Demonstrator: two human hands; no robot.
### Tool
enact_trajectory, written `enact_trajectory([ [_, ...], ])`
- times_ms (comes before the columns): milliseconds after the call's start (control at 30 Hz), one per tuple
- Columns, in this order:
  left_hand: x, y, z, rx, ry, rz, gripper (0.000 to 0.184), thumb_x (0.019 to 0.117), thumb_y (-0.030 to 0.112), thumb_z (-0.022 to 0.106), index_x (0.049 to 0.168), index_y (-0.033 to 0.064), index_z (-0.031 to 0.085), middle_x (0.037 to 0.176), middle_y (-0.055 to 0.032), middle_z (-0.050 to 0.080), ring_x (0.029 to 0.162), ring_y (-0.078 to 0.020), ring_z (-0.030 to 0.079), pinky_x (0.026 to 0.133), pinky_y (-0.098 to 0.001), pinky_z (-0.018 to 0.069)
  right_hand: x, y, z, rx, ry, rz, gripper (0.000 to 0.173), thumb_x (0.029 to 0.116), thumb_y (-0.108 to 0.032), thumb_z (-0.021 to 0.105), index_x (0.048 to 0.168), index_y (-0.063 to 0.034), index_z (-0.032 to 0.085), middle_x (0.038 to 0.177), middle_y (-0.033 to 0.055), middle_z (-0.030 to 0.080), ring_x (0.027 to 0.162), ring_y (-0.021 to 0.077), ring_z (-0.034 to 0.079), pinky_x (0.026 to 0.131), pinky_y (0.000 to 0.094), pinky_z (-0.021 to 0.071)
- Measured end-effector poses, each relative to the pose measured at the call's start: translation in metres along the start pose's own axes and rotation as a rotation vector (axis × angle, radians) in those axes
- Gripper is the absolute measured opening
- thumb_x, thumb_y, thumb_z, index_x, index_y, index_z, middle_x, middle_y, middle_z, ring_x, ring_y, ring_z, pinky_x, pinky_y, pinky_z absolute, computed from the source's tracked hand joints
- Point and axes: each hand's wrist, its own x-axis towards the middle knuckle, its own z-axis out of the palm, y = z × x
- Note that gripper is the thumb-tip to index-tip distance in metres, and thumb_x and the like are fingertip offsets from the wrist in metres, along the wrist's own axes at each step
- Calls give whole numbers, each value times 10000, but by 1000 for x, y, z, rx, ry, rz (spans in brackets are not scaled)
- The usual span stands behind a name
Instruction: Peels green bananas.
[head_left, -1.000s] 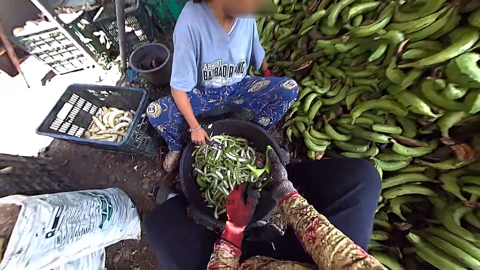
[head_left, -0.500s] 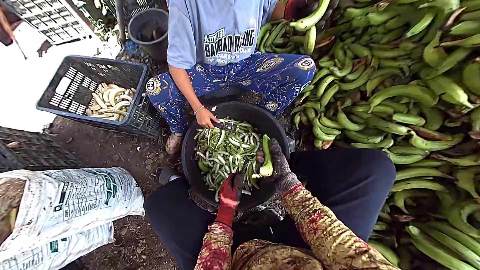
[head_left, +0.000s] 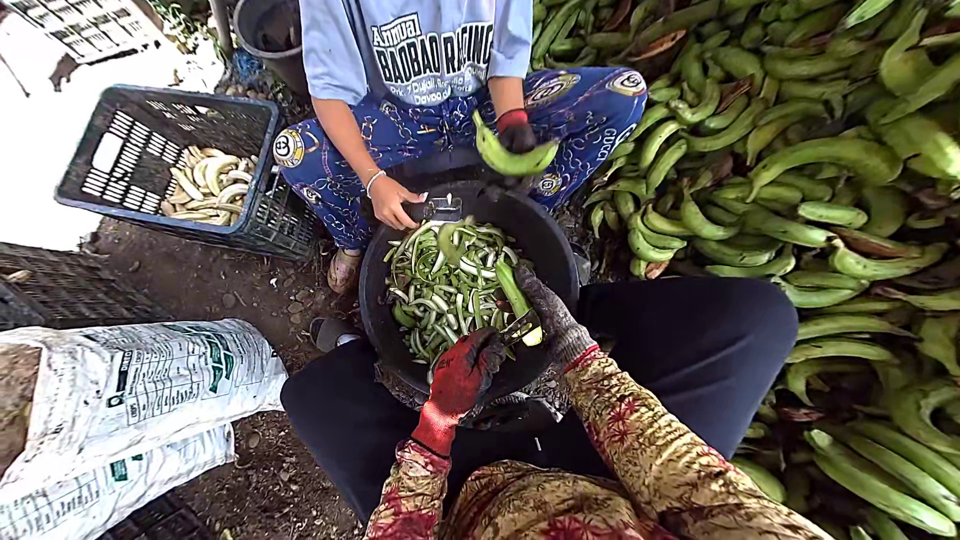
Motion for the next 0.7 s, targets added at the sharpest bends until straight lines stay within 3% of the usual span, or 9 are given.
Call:
enact_trajectory([
  [100,8,-9,11,157,169,-41,538,1028,528,421,1369,176,643,1160,-111,711,1042,-255,687,903,-506,551,-4,11,5,108,-34,51,470,1095,-456,375,1258,-69,586,921,99,698,770,178,682,681,328,595],
  [167,19,-12,13,353,334,-98,503,980,445,525,1376,161,649,1187,-216,688,1054,-413,669,887,-627,508,-9,24,7,99,-21,120,441,1106,-424,350,1229,-64,572,872,76,660,714,154,653,634,319,578],
  [233,36,-14,5,481,410,-173,513,928,373,650,1398,170,633,1254,-268,645,1128,-496,616,916,-691,458,-14,35,7,100,-55,211,466,1108,-434,338,1252,-47,554,874,110,671,672,185,661,577,327,576],
  [333,53,-8,-2,520,389,-267,539,916,354,682,1428,202,607,1311,-258,613,1186,-484,583,952,-682,432,-17,40,4,97,-119,216,539,1102,-500,288,1252,-52,549,881,123,682,646,192,664,535,310,565],
  [467,71,-10,-26,439,460,-420,474,1002,366,609,1440,188,581,1306,-275,621,1139,-471,629,926,-673,478,-25,40,9,-69,-164,231,507,1106,-469,335,1377,-78,508,964,118,686,772,206,693,675,350,599],
  [533,71,-11,-41,380,485,-400,464,1034,355,567,1457,165,561,1333,-257,617,1164,-456,626,947,-664,478,-21,44,5,-79,-172,174,534,1101,-485,316,1364,-66,518,967,122,681,784,210,681,690,364,593],
  [633,53,0,-47,261,412,-289,470,1060,374,493,1460,133,547,1309,-203,647,1185,-375,634,999,-611,484,-8,30,6,32,-130,133,517,1085,-511,361,1321,-76,509,897,128,695,673,205,679,558,330,577],
  [700,37,5,-36,190,324,-240,467,1052,402,459,1420,141,580,1245,-145,684,1142,-298,663,983,-556,517,4,18,10,46,-39,88,504,1080,-483,419,1343,-63,510,951,156,705,739,245,707,607,370,602],
])
